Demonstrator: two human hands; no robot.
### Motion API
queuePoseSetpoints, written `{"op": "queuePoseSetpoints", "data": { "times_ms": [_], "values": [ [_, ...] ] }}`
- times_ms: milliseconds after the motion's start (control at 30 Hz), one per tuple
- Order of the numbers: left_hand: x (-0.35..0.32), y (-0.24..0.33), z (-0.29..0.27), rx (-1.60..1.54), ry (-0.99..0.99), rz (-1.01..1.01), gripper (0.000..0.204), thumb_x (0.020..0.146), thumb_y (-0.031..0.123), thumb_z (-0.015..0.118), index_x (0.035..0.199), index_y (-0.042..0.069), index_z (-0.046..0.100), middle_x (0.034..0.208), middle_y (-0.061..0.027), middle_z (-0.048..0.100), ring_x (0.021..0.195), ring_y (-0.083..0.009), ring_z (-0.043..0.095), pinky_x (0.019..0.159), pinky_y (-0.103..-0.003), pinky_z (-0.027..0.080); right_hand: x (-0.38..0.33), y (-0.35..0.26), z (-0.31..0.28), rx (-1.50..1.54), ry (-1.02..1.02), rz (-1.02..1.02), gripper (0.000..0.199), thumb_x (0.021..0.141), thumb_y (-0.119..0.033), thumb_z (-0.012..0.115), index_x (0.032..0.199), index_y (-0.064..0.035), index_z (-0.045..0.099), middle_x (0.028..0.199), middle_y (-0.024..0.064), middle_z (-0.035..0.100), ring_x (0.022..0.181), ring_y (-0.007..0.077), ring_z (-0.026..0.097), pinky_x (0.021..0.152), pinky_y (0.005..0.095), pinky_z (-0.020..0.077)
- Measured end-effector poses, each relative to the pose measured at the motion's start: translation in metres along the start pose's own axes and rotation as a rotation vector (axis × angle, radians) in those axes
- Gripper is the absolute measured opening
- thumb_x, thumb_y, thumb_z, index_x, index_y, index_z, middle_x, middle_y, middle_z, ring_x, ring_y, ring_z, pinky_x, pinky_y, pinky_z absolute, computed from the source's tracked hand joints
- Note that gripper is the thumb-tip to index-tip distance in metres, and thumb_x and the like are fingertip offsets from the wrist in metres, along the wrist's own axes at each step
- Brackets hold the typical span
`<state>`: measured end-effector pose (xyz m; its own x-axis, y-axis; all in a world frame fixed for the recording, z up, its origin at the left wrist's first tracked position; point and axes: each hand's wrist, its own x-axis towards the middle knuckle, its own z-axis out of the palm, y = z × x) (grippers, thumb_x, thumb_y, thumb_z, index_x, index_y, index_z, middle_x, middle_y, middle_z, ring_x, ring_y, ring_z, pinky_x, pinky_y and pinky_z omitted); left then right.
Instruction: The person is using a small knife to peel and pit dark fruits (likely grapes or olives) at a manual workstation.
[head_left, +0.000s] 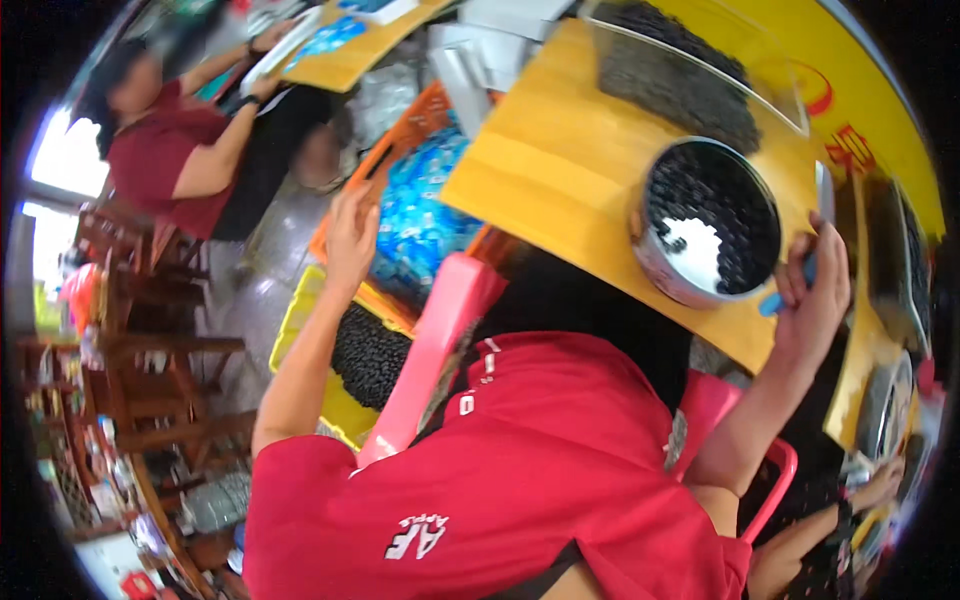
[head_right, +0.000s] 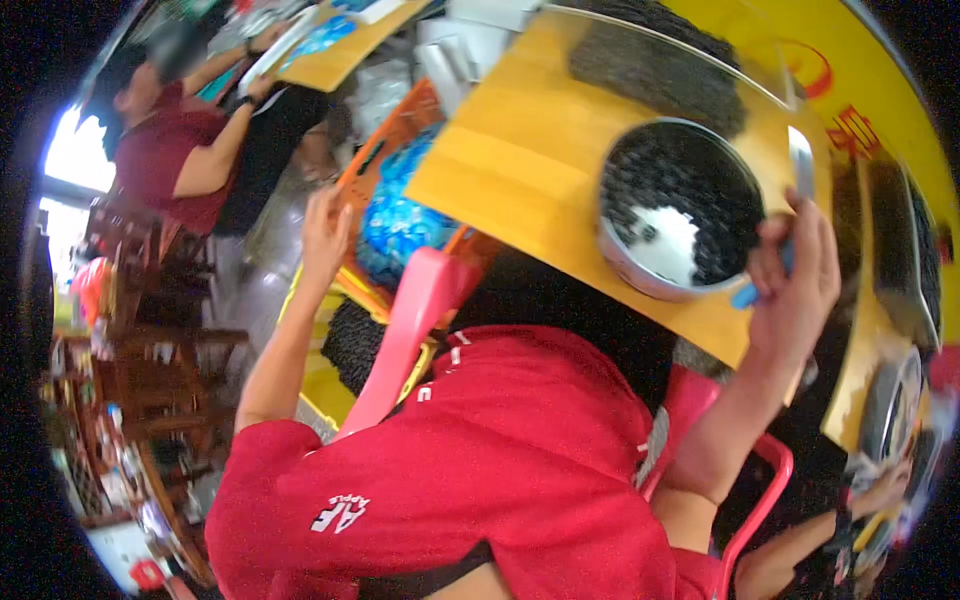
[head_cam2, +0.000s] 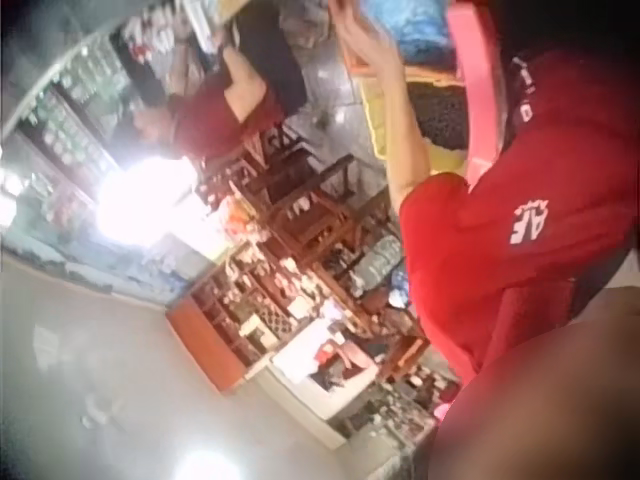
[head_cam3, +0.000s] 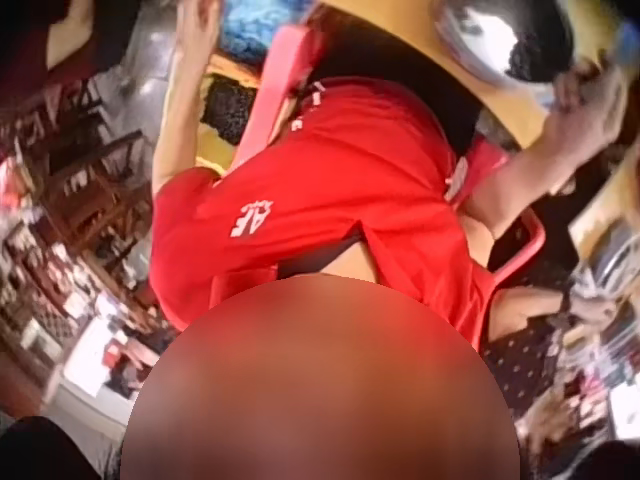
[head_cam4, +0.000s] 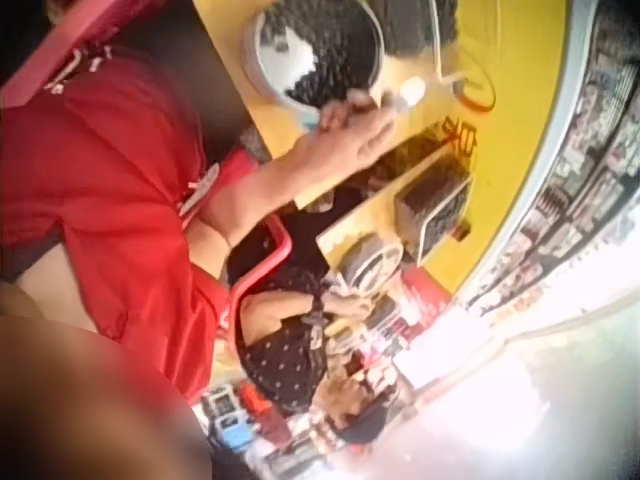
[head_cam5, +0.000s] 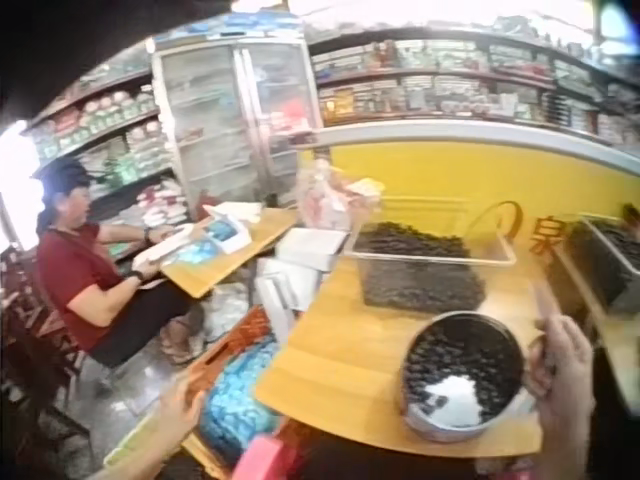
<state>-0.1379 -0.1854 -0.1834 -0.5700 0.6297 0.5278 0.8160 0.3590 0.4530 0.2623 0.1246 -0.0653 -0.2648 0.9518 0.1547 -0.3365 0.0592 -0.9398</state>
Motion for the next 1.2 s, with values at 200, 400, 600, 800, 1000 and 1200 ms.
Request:
{"op": "queuePoseSetpoints", "data": {
  "times_ms": [200,400,600,800,1000,1200],
  "values": [
    [0.101,0.226,0.040,-0.443,-0.434,0.818,0.020,0.084,0.004,0.061,0.104,0.004,0.063,0.100,-0.0128,0.063,0.092,-0.0317,0.061,0.077,-0.038,0.050,-0.005,-0.012,-0.006,0.060,-0.039,-0.032,0.026,0.099,-0.019,0.049,0.113,0.0007,0.060,0.079,0.0038,0.058,0.046,0.0010,0.031,0.042,0.0156,0.0257],
    [0.130,0.300,0.132,-0.146,-0.951,0.924,0.018,0.082,0.014,0.061,0.096,0.005,0.066,0.091,-0.0157,0.067,0.087,-0.0332,0.065,0.075,-0.042,0.050,-0.010,-0.019,-0.013,0.045,-0.033,-0.093,0.026,0.099,-0.019,0.050,0.112,0.0011,0.060,0.077,0.0042,0.059,0.047,0.0008,0.032,0.043,0.0157,0.0267],
    [0.134,0.324,0.151,0.040,-1.099,1.034,0.021,0.082,0.023,0.061,0.086,0.002,0.064,0.075,-0.0172,0.065,0.076,-0.0368,0.064,0.071,-0.045,0.049,-0.012,-0.019,-0.011,0.043,-0.035,-0.080,0.026,0.099,-0.019,0.051,0.112,0.0011,0.060,0.076,0.0037,0.060,0.047,0.0001,0.032,0.043,0.0157,0.0263],
    [0.113,0.316,0.154,-0.024,-0.992,1.050,0.017,0.075,0.013,0.061,0.085,-0.001,0.064,0.084,-0.0199,0.067,0.086,-0.0360,0.065,0.072,-0.047,0.051,-0.012,-0.016,-0.005,0.021,-0.052,-0.049,0.026,0.099,-0.020,0.050,0.110,0.0014,0.060,0.076,0.0041,0.060,0.047,-0.0001,0.032,0.043,0.0160,0.0253],
    [0.120,0.323,0.117,-0.875,-1.164,0.160,0.018,0.080,0.013,0.070,0.092,0.000,0.066,0.077,-0.0086,0.067,0.058,-0.0145,0.062,0.051,-0.028,0.047,-0.008,-0.009,-0.003,-0.232,-0.077,0.031,0.022,0.090,-0.015,0.065,0.107,-0.0012,0.062,0.072,-0.0007,0.060,0.048,0.0002,0.038,0.042,0.0164,0.0269],
    [0.097,0.323,0.099,-1.184,-0.878,0.120,0.013,0.086,0.010,0.068,0.096,0.002,0.068,0.065,0.0011,0.061,0.052,-0.0030,0.054,0.044,-0.018,0.038,-0.014,-0.008,0.005,-0.087,-0.186,0.152,0.024,0.088,-0.015,0.068,0.107,-0.0027,0.061,0.066,-0.0065,0.052,0.047,-0.0008,0.037,0.041,0.0170,0.0249]
  ]
}}
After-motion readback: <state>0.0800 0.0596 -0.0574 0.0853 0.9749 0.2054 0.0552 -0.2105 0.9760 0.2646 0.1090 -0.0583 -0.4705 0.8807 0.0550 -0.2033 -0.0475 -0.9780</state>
